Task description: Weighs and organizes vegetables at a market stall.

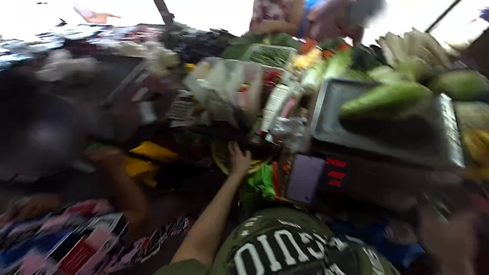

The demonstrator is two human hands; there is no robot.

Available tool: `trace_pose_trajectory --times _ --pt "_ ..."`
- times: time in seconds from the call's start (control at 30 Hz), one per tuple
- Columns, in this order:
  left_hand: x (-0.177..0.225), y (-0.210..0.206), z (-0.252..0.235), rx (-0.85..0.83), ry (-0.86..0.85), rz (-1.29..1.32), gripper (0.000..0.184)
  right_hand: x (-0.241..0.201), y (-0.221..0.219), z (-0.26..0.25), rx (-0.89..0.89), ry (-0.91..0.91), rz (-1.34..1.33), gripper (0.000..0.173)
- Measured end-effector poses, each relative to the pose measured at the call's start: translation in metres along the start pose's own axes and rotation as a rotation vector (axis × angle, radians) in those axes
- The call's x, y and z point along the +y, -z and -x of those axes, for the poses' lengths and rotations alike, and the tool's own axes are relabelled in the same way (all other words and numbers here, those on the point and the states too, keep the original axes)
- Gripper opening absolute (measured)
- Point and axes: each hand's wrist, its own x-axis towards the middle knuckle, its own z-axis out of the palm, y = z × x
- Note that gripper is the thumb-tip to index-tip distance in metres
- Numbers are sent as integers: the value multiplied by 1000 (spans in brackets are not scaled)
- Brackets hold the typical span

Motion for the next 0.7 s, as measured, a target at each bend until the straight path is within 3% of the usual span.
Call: trace_pose_trajectory --times 0.1,0.3,0.5,0.7 --pt "-22 -33 -4 -115 30 -196 69 9 -30 -5 -50 -114 -122 92" --pt "-9 -46 3 -42 110 -301 65 30 -47 -13 -58 -14 -98 121" --pt "2 -44 5 -69 115 -332 58 38 -53 -12 -12 56 16 121" --pt "10 -42 8 -104 126 -377 58 20 -48 -21 -19 -146 -168 100"
